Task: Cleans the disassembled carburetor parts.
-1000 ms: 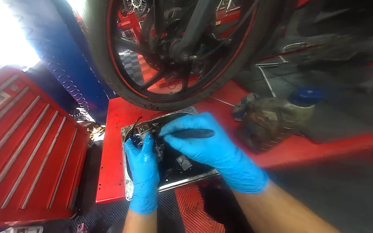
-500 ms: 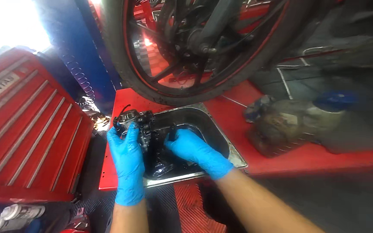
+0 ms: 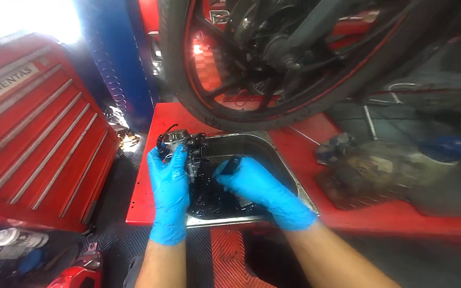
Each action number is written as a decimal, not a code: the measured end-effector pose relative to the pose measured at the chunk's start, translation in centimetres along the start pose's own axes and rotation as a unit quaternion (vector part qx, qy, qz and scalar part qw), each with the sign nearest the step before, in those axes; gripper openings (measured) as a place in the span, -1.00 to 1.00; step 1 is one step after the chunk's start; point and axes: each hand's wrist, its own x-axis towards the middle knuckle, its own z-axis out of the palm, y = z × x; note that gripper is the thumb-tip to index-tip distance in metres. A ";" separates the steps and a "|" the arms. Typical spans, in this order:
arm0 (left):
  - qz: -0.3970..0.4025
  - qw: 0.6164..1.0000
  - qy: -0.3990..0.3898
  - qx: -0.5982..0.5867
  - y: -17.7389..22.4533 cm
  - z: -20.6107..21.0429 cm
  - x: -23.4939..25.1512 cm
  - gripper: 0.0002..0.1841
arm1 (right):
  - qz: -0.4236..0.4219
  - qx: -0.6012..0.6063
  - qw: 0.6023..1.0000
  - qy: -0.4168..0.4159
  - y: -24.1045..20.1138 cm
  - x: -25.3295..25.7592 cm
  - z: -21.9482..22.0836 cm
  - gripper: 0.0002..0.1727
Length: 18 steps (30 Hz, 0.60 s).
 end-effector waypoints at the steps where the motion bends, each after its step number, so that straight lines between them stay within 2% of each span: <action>1: -0.001 1.000 -0.001 -0.004 0.0 -0.1 0.0 -0.46 | -0.055 -0.011 0.998 0.015 0.1 -0.3 -0.2 -0.93; 3: -0.001 1.000 -0.011 0.000 0.1 -0.5 -0.2 -0.45 | -0.185 -0.075 0.980 -0.012 1.5 -0.3 0.4 -0.79; 4: -0.001 1.000 -0.017 0.010 0.1 -0.8 -0.5 -0.44 | -0.217 -0.115 0.968 -0.052 2.2 -0.1 1.0 -0.77; 6: -0.003 0.999 -0.028 0.017 0.1 -1.2 -0.7 -0.42 | -0.233 -0.173 0.949 -0.124 2.9 0.3 1.3 -0.78; 10: -0.005 1.000 -0.015 -0.006 0.3 -1.0 -0.2 -0.43 | -0.230 -0.113 0.959 -0.124 2.2 0.6 -0.3 -0.81; 12: -0.007 1.000 -0.015 -0.002 0.3 -1.2 -0.2 -0.43 | -0.183 -0.074 0.967 -0.163 2.5 0.9 0.1 -0.84; 14: -0.013 1.000 -0.015 -0.003 0.4 -1.2 0.1 -0.43 | -0.138 -0.029 0.979 -0.144 2.2 1.4 -0.2 -0.83; 18: -0.029 0.999 -0.015 -0.010 0.4 -1.3 0.2 -0.43 | 0.054 0.079 0.990 -0.106 1.9 2.9 0.2 -0.85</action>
